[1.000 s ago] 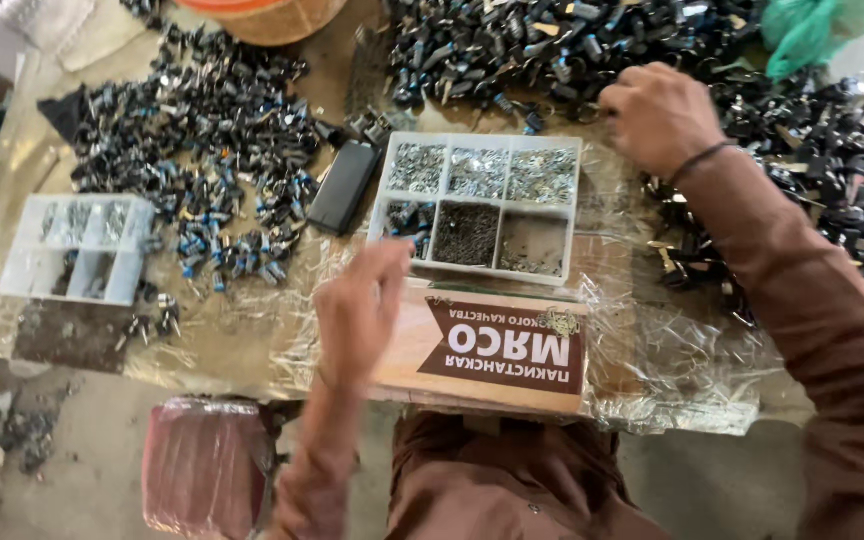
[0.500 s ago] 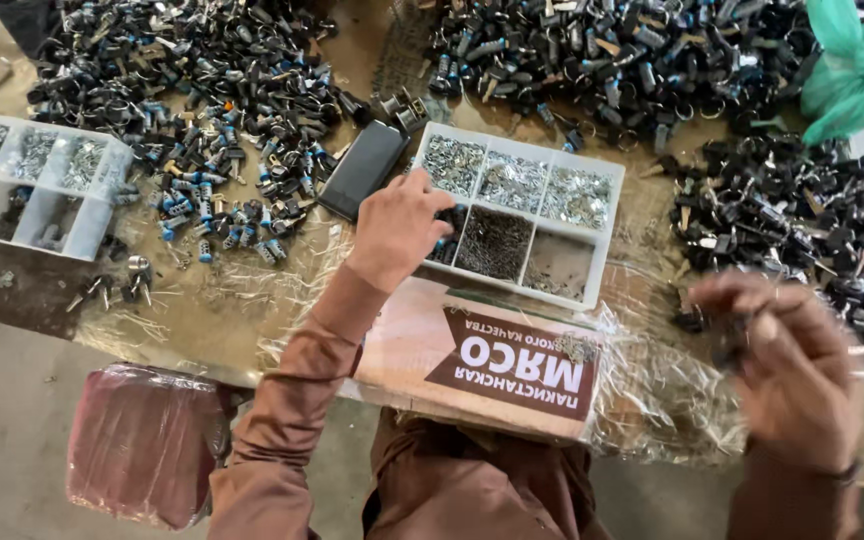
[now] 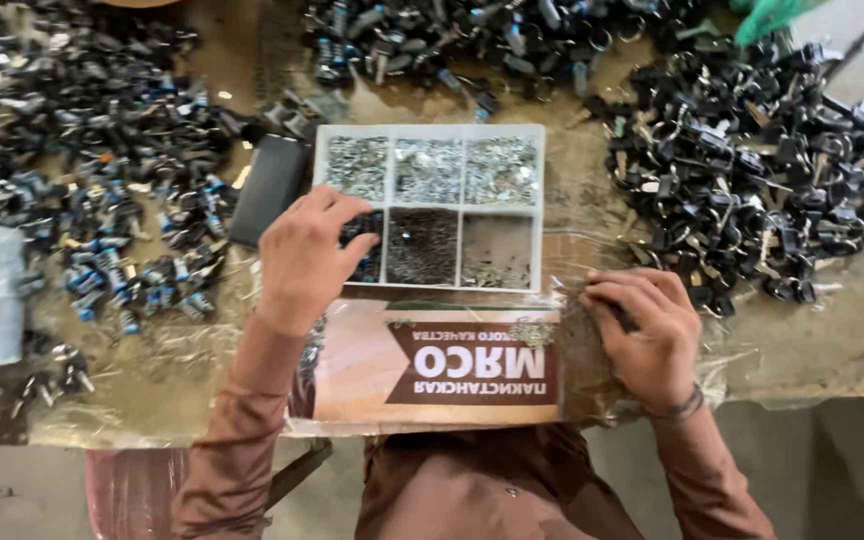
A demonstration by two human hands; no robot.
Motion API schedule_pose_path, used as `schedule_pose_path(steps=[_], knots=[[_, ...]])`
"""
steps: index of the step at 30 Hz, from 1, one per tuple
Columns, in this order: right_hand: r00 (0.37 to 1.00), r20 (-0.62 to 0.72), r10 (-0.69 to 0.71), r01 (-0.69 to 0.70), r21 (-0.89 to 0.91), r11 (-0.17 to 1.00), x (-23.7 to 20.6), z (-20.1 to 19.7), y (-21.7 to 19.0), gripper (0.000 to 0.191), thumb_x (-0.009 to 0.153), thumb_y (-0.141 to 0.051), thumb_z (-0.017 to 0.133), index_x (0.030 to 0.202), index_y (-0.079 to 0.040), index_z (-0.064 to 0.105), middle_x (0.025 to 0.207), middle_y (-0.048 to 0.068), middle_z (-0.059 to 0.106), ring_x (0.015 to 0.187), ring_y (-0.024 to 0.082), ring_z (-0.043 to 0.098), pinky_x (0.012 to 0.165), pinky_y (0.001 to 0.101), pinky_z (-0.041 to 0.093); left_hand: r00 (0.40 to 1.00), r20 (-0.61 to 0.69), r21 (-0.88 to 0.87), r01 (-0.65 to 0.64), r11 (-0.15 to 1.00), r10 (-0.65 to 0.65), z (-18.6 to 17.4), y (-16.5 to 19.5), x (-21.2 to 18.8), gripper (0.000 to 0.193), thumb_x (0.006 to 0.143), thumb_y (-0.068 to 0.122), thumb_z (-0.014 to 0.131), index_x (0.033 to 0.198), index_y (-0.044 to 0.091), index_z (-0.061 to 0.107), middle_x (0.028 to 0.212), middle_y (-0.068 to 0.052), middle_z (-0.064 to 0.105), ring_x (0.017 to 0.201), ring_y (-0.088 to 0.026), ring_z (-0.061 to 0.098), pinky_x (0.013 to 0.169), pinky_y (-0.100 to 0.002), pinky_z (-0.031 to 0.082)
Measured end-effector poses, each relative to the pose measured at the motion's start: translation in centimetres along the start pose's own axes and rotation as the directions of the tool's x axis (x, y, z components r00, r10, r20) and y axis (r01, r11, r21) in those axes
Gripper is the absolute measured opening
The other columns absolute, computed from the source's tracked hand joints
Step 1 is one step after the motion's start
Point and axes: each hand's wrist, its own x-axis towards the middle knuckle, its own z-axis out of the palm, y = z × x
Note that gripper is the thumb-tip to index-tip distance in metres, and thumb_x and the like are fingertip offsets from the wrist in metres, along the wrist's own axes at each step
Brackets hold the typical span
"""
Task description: The person sits at a workbench covered with padlock parts and assembles lock cylinders by hand. They pick small metal springs and pins from a compartment organizer box, insert them into a lock body held in their hands, and place finished lock bodies back onto the table among the piles of parts.
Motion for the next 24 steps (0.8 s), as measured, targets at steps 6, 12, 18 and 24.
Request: schedule_pose_path(steps=[6,12,18,24], knots=[[0.997,-0.071,-0.021,0.018,-0.042,0.999,0.6,-0.8,0.3,0.025,0.084,-0.006,0.083,0.108,-0.004,0.075,0.121,0.01,0.073,0.12,0.028,0.063,0.105,0.0409,0.05,0.995,0.085,0.1,0.036,0.994,-0.044,0.6,1.1,1.9,0.028,0.076,0.021,0.082,0.103,0.014,0.077,0.099,-0.007,0.065,0.098,-0.029,0.065,0.086,-0.042,0.049],[0.923,-0.015,0.384,-0.29,0.628,0.722,0.7,-3.2,-1.7,0.023,0.091,-0.015,0.079,0.112,-0.01,0.071,0.124,0.002,0.069,0.119,0.018,0.063,0.106,0.0346,0.052,0.997,0.034,-0.013,0.071,0.997,-0.071,0.3,0.4,2.4,0.02,0.081,0.02,0.082,0.098,0.011,0.076,0.101,-0.005,0.068,0.097,-0.027,0.066,0.087,-0.041,0.049],[0.999,-0.029,0.012,-0.007,0.168,0.986,2.8,-1.7,-4.7,0.021,0.087,-0.008,0.079,0.105,-0.005,0.07,0.108,0.01,0.073,0.105,0.026,0.068,0.096,0.0344,0.053,1.0,0.004,-0.077,0.017,0.997,-0.017,-0.5,-1.0,2.2,0.012,0.086,0.019,0.079,0.094,0.011,0.075,0.101,-0.003,0.068,0.09,-0.026,0.068,0.083,-0.039,0.052],[0.993,-0.015,-0.114,0.115,0.1,0.988,5.0,1.9,-9.0,0.021,0.081,-0.006,0.084,0.099,-0.003,0.073,0.097,0.01,0.073,0.097,0.03,0.069,0.089,0.0387,0.055,0.997,0.046,-0.108,-0.049,0.993,0.054,-0.7,-2.5,2.3,0.018,0.086,0.016,0.075,0.104,0.012,0.075,0.105,-0.003,0.069,0.096,-0.026,0.068,0.084,-0.039,0.052]])
